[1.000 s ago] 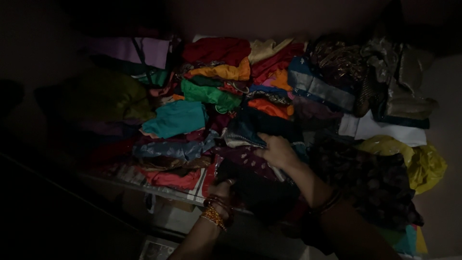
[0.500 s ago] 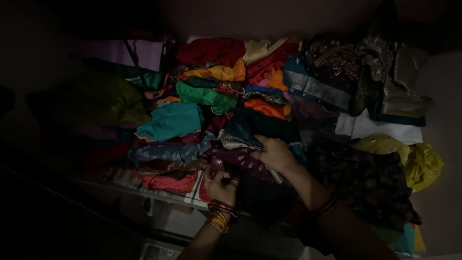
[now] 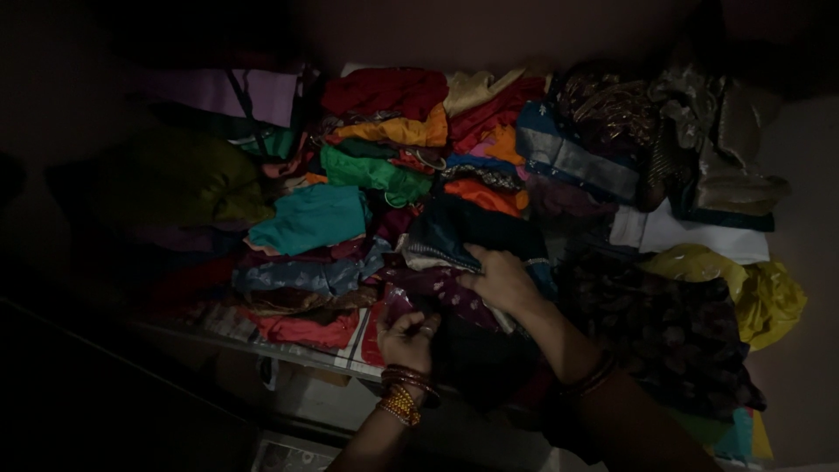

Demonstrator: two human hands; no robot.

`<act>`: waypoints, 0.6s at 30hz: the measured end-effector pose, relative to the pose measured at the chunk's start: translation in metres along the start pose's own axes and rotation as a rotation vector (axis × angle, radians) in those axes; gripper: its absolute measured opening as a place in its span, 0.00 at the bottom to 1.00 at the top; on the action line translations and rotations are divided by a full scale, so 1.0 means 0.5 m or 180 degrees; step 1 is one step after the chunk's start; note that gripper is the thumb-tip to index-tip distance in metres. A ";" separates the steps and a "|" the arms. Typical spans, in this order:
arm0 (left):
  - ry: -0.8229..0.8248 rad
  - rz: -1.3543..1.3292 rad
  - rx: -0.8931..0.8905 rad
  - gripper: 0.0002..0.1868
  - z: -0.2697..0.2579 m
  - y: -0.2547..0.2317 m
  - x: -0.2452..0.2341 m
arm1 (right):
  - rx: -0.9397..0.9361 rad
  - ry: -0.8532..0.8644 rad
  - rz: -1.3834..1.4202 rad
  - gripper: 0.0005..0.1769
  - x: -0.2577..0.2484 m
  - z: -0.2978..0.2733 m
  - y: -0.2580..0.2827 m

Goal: The person searches through a pile of clothing by hand, moving aside various garments. They pick up and unfold a floral garment, set it back down, and then pick up a black garment and move it away from the pile.

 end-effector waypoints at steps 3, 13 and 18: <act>-0.0100 0.0193 0.0363 0.11 0.000 -0.014 -0.003 | -0.0071 0.0010 -0.0149 0.42 0.020 0.006 -0.009; 0.0033 -0.0234 0.0536 0.08 0.014 0.017 0.008 | -0.0583 -0.0602 -0.1252 0.52 0.018 -0.061 0.071; -0.0035 -0.0039 0.0359 0.09 0.026 0.033 0.022 | -0.0625 -0.0661 -0.1837 0.70 0.042 -0.074 0.095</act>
Point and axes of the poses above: each hand's wrist, its own z-axis towards the middle knuckle, its own x-axis out of the palm, y = z × x, the point moved 9 cm from there along z, towards the middle knuckle, and after that the axes turned 15 degrees about -z, right-handed, at the moved point
